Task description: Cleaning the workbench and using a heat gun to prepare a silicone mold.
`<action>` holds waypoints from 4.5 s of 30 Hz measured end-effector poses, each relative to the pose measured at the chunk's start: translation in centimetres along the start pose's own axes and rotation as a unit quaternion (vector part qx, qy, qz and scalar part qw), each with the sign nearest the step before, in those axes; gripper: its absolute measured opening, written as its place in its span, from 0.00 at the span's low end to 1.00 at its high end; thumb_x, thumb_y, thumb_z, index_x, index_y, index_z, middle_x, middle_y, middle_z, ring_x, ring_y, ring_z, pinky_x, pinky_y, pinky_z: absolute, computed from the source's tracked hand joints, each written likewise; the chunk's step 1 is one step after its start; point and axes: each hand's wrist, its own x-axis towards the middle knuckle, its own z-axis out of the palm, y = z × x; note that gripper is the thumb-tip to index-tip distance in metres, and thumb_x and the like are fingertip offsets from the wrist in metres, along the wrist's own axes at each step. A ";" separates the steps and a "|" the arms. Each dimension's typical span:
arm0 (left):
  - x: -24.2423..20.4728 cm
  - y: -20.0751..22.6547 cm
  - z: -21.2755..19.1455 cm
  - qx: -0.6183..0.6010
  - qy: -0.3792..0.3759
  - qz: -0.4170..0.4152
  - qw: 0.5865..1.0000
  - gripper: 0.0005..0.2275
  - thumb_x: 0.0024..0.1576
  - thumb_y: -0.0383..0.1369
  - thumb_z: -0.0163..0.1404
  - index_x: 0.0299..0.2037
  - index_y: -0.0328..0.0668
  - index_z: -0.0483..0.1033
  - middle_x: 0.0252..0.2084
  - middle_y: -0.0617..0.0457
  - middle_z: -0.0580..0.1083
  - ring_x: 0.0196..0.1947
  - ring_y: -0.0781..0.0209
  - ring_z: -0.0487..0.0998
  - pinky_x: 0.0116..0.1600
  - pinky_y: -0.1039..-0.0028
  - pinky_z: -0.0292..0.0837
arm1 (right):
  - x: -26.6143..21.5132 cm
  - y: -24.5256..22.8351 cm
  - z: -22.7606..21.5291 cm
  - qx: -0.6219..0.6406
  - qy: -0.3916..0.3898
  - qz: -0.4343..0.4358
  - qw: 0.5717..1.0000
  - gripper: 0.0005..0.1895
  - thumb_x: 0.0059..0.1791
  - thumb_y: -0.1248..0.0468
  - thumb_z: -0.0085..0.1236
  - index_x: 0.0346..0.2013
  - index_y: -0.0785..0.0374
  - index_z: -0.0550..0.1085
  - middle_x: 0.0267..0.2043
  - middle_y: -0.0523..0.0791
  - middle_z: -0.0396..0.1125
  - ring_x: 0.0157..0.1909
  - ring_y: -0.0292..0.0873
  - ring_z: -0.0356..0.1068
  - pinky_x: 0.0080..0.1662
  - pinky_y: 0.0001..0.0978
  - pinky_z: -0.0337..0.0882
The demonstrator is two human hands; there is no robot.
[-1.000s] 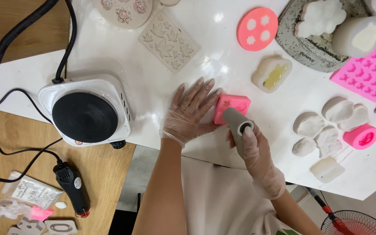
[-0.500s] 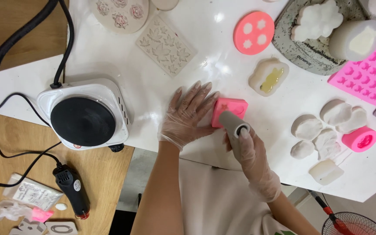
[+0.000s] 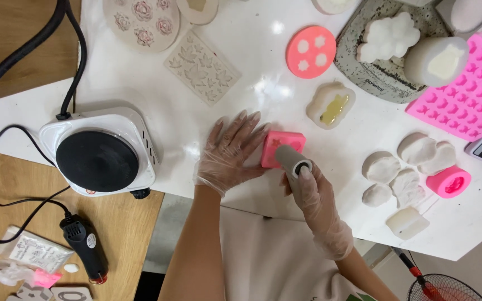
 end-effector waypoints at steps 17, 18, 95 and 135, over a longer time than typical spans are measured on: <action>0.0 -0.3 0.4 0.029 0.032 0.005 0.999 0.42 0.47 0.64 0.54 0.74 0.75 0.51 0.79 0.68 0.44 0.79 0.64 0.39 0.78 0.50 0.35 | -0.1 1.3 0.2 0.011 -0.025 -0.084 0.996 0.22 0.56 0.51 0.38 0.38 0.65 0.74 0.27 0.49 0.70 0.31 0.42 0.70 0.40 0.39 0.75; 0.1 -0.4 0.4 0.016 0.039 0.014 0.999 0.41 0.48 0.63 0.54 0.74 0.74 0.53 0.79 0.67 0.45 0.79 0.63 0.39 0.78 0.50 0.35 | 0.1 1.4 0.3 0.028 -0.020 -0.088 0.996 0.24 0.55 0.49 0.37 0.39 0.65 0.74 0.28 0.49 0.70 0.33 0.42 0.70 0.41 0.38 0.75; 0.2 0.1 -0.9 0.040 -0.084 -0.018 0.996 0.39 0.55 0.67 0.42 0.76 0.78 0.40 0.80 0.67 0.36 0.79 0.62 0.30 0.78 0.54 0.24 | -0.3 2.1 -0.1 0.013 -0.001 -0.081 0.997 0.25 0.56 0.45 0.36 0.42 0.62 0.73 0.32 0.48 0.71 0.38 0.40 0.72 0.46 0.36 0.71; 0.0 1.5 -2.4 0.041 0.164 0.054 0.984 0.40 0.48 0.60 0.57 0.72 0.60 0.60 0.76 0.62 0.56 0.76 0.64 0.52 0.77 0.62 0.38 | -0.6 0.5 -2.6 0.011 -0.056 -0.019 0.998 0.17 0.52 0.56 0.48 0.45 0.65 0.77 0.26 0.44 0.71 0.28 0.37 0.66 0.34 0.28 0.69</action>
